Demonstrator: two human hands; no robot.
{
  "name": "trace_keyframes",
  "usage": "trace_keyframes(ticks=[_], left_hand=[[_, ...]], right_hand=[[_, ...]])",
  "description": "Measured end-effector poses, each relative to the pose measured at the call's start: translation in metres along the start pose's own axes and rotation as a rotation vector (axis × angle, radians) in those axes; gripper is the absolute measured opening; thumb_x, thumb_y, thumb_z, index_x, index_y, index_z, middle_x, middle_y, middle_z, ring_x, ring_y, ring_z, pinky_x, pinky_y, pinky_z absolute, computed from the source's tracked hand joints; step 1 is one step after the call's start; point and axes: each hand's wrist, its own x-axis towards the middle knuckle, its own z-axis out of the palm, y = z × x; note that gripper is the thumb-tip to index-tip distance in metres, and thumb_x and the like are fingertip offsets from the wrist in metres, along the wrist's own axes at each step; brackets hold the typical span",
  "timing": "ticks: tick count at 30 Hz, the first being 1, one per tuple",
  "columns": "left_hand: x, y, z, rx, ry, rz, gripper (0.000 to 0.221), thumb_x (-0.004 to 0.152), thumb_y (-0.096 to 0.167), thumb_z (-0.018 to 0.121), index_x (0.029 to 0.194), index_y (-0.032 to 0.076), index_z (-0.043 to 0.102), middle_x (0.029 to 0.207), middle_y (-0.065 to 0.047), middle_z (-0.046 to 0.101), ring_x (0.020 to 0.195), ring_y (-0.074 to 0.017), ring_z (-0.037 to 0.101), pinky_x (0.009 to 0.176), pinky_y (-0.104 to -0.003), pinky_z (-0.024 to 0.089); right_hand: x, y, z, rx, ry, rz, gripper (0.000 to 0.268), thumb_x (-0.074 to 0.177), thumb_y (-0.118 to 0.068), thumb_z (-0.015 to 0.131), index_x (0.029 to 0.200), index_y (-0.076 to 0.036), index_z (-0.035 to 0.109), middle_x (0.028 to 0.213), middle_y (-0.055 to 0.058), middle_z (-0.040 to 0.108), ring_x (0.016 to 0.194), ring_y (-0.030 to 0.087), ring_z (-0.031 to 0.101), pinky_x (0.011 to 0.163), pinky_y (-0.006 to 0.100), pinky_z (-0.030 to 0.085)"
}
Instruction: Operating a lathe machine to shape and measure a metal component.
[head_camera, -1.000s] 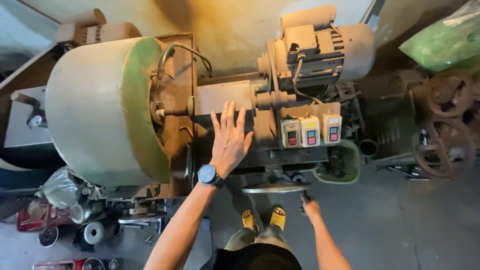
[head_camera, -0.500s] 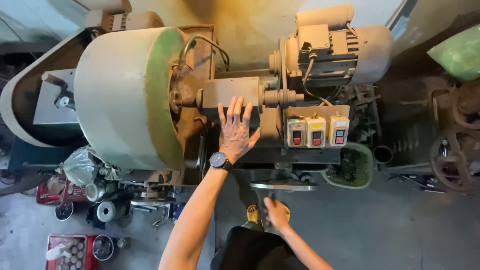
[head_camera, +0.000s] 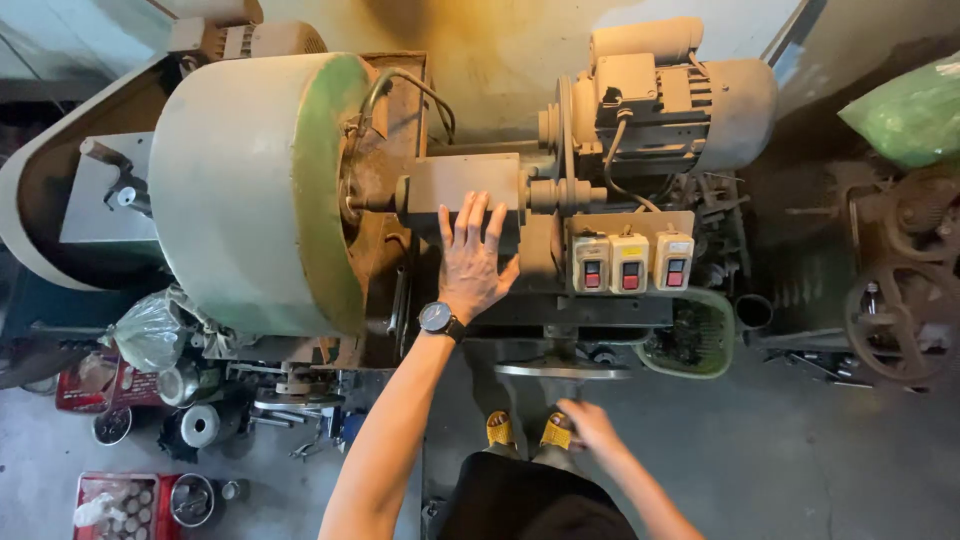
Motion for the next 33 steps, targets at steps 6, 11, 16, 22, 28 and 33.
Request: trace_keyframes(ticks=[6, 11, 16, 22, 28, 33], left_hand=[[0.004, 0.009, 0.006, -0.021, 0.018, -0.007, 0.098, 0.074, 0.036, 0.082, 0.155, 0.007, 0.035, 0.159, -0.019, 0.032, 0.153, -0.0383, 0.024, 0.126, -0.068, 0.011], [0.003, 0.009, 0.004, -0.034, -0.003, 0.006, 0.098, 0.075, 0.038, 0.081, 0.156, 0.006, 0.034, 0.16, -0.02, 0.032, 0.153, -0.0388, 0.024, 0.126, -0.067, 0.01], [0.004, 0.006, 0.001, -0.032, 0.015, 0.003, 0.096, 0.078, 0.038, 0.081, 0.157, 0.008, 0.035, 0.161, -0.02, 0.032, 0.154, -0.0382, 0.024, 0.127, -0.066, 0.011], [0.002, -0.001, -0.007, -0.055, 0.025, -0.031, 0.095, 0.077, 0.04, 0.081, 0.154, 0.008, 0.037, 0.159, -0.02, 0.034, 0.152, -0.0389, 0.026, 0.126, -0.067, 0.011], [-0.001, -0.005, -0.009, -0.094, 0.027, -0.031, 0.09, 0.079, 0.039, 0.08, 0.152, 0.007, 0.039, 0.157, -0.02, 0.036, 0.151, -0.0392, 0.028, 0.126, -0.066, 0.012], [-0.001, -0.008, -0.006, -0.09, 0.035, -0.009, 0.089, 0.08, 0.039, 0.079, 0.153, 0.007, 0.039, 0.158, -0.02, 0.035, 0.153, -0.0395, 0.028, 0.127, -0.065, 0.013]], right_hand=[[0.053, 0.049, -0.111, -0.096, 0.258, -0.077, 0.038, 0.093, -0.038, 0.066, 0.084, -0.001, 0.06, 0.069, 0.009, 0.056, 0.05, 0.017, 0.051, 0.045, 0.035, 0.047], [0.059, 0.035, -0.1, -0.294, 0.494, 0.017, 0.041, 0.092, -0.038, 0.068, 0.08, 0.001, 0.062, 0.069, 0.009, 0.061, 0.056, 0.02, 0.061, 0.047, 0.037, 0.053], [0.029, 0.027, -0.066, -0.358, 0.505, 0.051, 0.041, 0.091, -0.039, 0.069, 0.084, 0.001, 0.065, 0.066, 0.01, 0.061, 0.057, 0.024, 0.061, 0.047, 0.04, 0.049], [0.045, 0.03, 0.083, -0.179, 0.3, -0.117, 0.037, 0.088, -0.038, 0.07, 0.077, -0.003, 0.067, 0.062, 0.006, 0.065, 0.049, 0.016, 0.055, 0.046, 0.037, 0.044], [0.091, 0.041, 0.13, -0.143, -0.021, -0.05, 0.044, 0.096, -0.039, 0.067, 0.076, 0.0, 0.06, 0.06, 0.007, 0.058, 0.047, 0.016, 0.051, 0.045, 0.034, 0.038], [0.033, 0.011, 0.095, 0.141, -0.159, -0.084, 0.028, 0.09, -0.035, 0.072, 0.09, -0.009, 0.062, 0.071, 0.001, 0.058, 0.052, 0.011, 0.045, 0.046, 0.03, 0.034]])
